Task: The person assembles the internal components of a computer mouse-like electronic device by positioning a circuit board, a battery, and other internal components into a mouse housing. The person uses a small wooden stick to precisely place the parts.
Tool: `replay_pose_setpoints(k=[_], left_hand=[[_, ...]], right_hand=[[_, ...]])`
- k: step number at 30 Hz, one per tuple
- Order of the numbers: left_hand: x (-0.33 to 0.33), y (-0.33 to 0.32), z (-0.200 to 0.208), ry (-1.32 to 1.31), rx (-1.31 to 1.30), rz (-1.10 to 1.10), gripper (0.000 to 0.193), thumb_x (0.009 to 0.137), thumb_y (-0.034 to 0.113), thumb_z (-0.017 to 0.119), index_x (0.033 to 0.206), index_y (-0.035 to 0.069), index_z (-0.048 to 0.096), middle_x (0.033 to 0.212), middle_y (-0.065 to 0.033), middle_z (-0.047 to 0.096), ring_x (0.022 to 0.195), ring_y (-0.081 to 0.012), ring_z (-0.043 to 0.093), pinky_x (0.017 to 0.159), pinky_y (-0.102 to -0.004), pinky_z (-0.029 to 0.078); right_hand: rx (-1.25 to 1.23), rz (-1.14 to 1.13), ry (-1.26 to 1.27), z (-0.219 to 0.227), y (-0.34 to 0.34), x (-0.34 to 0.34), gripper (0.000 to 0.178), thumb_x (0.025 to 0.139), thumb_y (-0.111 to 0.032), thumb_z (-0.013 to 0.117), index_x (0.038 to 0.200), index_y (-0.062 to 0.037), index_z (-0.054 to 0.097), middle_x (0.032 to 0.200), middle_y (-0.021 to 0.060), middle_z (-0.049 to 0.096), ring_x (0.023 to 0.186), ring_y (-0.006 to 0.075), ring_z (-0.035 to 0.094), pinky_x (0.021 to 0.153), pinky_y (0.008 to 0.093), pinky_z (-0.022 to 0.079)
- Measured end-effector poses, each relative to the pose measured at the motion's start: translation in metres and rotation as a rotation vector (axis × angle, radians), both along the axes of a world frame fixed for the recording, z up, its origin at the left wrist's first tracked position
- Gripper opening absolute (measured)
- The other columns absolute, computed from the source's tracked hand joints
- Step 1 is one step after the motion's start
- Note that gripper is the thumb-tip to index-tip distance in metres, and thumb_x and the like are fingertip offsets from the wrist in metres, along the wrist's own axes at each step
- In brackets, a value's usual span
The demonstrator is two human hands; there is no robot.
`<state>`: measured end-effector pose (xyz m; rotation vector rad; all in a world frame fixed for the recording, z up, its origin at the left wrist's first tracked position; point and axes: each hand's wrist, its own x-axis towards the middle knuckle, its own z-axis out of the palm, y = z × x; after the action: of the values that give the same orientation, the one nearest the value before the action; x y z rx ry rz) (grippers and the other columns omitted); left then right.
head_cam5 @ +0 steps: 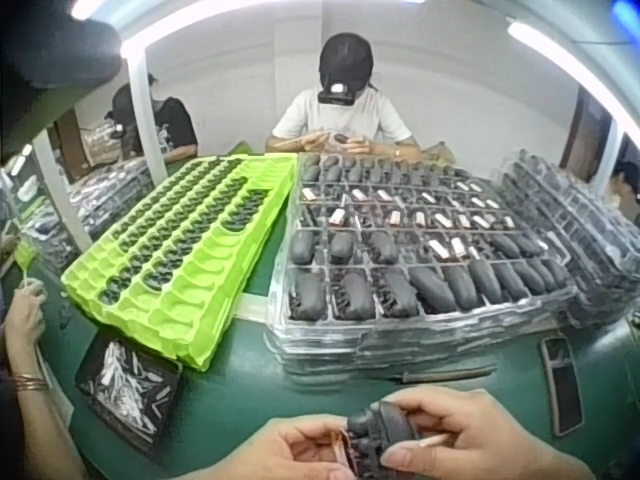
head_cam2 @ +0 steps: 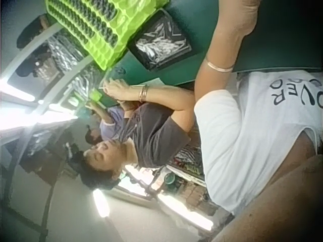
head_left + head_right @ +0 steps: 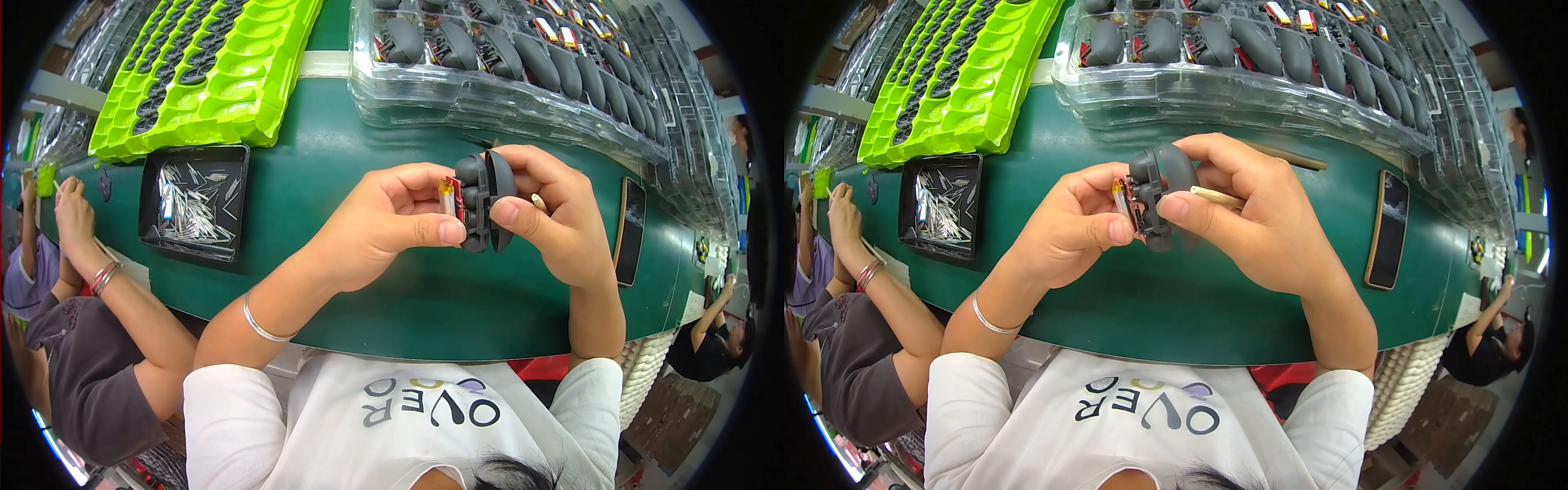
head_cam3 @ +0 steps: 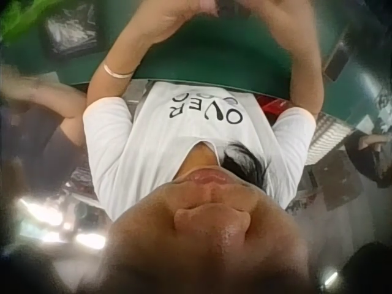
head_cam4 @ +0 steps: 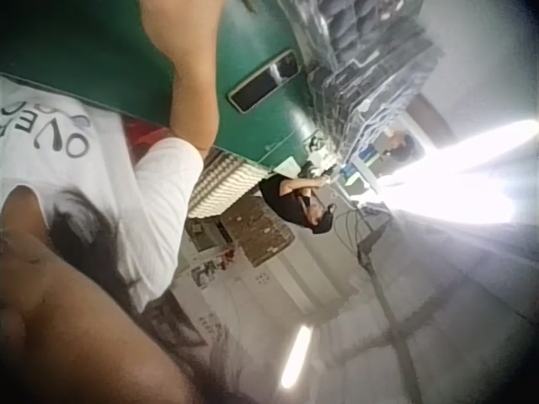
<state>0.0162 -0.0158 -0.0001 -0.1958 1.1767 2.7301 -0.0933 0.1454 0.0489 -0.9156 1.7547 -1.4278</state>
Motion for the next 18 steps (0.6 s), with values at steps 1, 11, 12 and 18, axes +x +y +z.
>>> replay_pose_setpoints(k=[1, 11, 12, 18], left_hand=[[0.0003, -0.0006, 0.0003, 0.0, 0.0, -0.001, 0.041, 0.074, 0.006, 0.069, 0.11, -0.002, 0.052, 0.098, -0.0066, 0.059, 0.089, -0.0129, 0.057, 0.082, -0.0265, 0.046], [0.002, 0.0007, 0.0044, 0.019, -0.106, 0.007, 0.033, 0.074, 0.003, 0.068, 0.104, -0.004, 0.059, 0.095, -0.0056, 0.059, 0.085, -0.0114, 0.057, 0.077, -0.0253, 0.048], [0.0022, 0.0008, 0.0052, 0.032, -0.129, 0.011, 0.032, 0.074, 0.002, 0.068, 0.104, -0.004, 0.059, 0.094, -0.0053, 0.058, 0.085, -0.0113, 0.057, 0.076, -0.025, 0.048], [0.0026, 0.003, 0.0057, 0.055, -0.159, 0.037, 0.03, 0.074, 0.0, 0.067, 0.103, -0.004, 0.06, 0.095, -0.0047, 0.058, 0.084, -0.0107, 0.056, 0.076, -0.0242, 0.047]], right_hand=[[0.0, -0.007, -0.005, -0.0006, 0.0003, 0.0006, 0.032, 0.081, -0.013, 0.062, 0.106, 0.0038, 0.05, 0.082, 0.0075, 0.062, 0.071, 0.0082, 0.056, 0.062, 0.0216, 0.045], [0.063, 0.027, -0.088, -0.0024, -0.0005, 0.0023, 0.027, 0.082, -0.011, 0.06, 0.103, 0.0011, 0.049, 0.074, 0.0051, 0.064, 0.068, 0.004, 0.053, 0.058, 0.019, 0.04], [0.063, 0.027, -0.088, -0.003, -0.0009, 0.0029, 0.027, 0.082, -0.011, 0.06, 0.103, 0.0011, 0.049, 0.074, 0.0051, 0.064, 0.068, 0.004, 0.053, 0.058, 0.019, 0.04], [0.023, 0.003, -0.071, -0.0078, -0.0038, 0.0032, 0.029, 0.082, -0.01, 0.059, 0.108, -0.0017, 0.049, 0.069, 0.0032, 0.061, 0.065, 0.004, 0.052, 0.057, 0.0189, 0.04]])
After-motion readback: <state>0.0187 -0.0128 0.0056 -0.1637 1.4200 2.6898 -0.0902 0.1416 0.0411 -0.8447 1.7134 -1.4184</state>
